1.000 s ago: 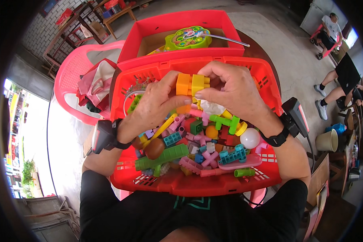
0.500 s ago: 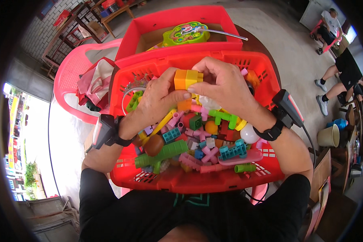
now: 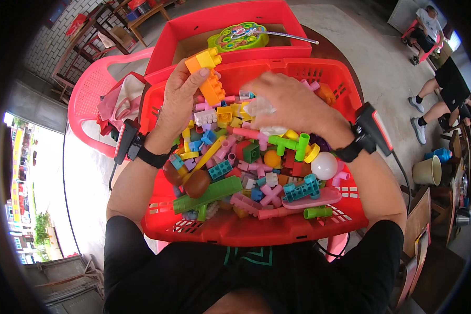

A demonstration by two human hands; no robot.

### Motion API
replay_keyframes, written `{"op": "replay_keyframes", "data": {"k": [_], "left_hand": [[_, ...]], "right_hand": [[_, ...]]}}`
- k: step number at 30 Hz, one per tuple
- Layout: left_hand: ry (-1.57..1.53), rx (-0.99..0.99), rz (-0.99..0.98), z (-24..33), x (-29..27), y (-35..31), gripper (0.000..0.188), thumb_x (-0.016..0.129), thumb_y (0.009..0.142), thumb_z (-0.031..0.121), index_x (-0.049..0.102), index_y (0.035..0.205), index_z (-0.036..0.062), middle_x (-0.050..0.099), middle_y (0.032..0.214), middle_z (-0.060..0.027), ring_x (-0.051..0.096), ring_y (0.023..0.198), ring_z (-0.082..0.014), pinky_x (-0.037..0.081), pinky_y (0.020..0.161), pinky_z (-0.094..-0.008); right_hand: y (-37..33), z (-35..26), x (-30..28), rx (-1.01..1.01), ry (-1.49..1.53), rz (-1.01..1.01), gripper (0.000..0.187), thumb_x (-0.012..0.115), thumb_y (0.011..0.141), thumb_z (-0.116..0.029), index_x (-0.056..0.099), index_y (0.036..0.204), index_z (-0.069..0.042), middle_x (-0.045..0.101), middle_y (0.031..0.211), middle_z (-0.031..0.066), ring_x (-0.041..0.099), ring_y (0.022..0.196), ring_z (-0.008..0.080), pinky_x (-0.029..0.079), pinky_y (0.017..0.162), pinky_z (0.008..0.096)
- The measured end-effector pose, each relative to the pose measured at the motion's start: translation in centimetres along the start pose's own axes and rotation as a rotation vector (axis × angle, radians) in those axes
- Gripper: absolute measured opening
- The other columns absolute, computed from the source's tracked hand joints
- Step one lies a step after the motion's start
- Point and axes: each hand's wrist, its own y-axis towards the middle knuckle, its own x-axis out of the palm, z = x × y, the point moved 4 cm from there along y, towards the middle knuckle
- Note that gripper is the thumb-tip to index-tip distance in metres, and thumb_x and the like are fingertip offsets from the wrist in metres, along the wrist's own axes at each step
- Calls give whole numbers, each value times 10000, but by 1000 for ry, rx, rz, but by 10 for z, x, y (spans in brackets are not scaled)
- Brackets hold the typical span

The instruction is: The recorder is picking up various colorful plastic toy blocks from a red basket and assembling them into small structures.

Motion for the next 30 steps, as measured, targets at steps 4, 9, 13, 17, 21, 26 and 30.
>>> {"op": "replay_keyframes", "data": {"k": [4,9,13,17,21,26,30], "left_hand": [[23,0,-9,2,1,0,360,589,900,243,496,1174,29,610,981,-83,602,901,-135,523,746,-273],[-9,15,-36,-5,1,2,364,588,900,236,493,1189,36,602,984,-76,603,891,-133,526,741,-271],[-38,-11,-63,-10,1,3,353,587,901,238,496,1174,33,600,981,-75,604,875,-129,524,746,-276],[57,-30,-82,-10,1,2,360,585,902,246,490,1171,26,601,958,-87,605,868,-139,533,758,-304],[105,-56,-71,-12,-1,-1,365,556,918,272,487,1169,16,604,944,-98,605,866,-150,533,765,-316],[-71,-114,-29,-11,5,-2,373,486,948,306,486,1172,7,606,947,-107,611,876,-176,530,772,-327],[-58,-115,-49,-18,2,-1,383,483,949,310,482,1186,10,605,955,-107,612,887,-183,530,774,-327]], "right_hand": [[-11,-5,24,-283,-487,-96,387,689,712,-249,583,1047,-88,571,1045,138,577,945,265,453,848,392],[-7,-24,26,-173,-150,-383,171,616,743,-139,590,893,-63,595,926,90,581,885,264,443,805,411],[-26,-48,39,-251,221,-787,205,600,747,-106,590,945,-55,596,943,92,581,882,273,444,792,393],[-25,-46,32,-224,220,-977,252,639,734,-164,588,955,-55,590,932,95,587,861,276,450,771,372],[-1,-24,5,130,9,-654,274,619,775,-217,598,1008,-75,588,969,101,570,960,252,446,798,363],[0,22,9,45,-358,-70,381,586,797,-130,535,1174,-101,483,1233,126,524,1082,284,455,870,391],[4,25,31,-62,-502,-27,530,544,774,-16,460,1287,-122,420,1306,125,455,1181,304,445,926,390]]}}
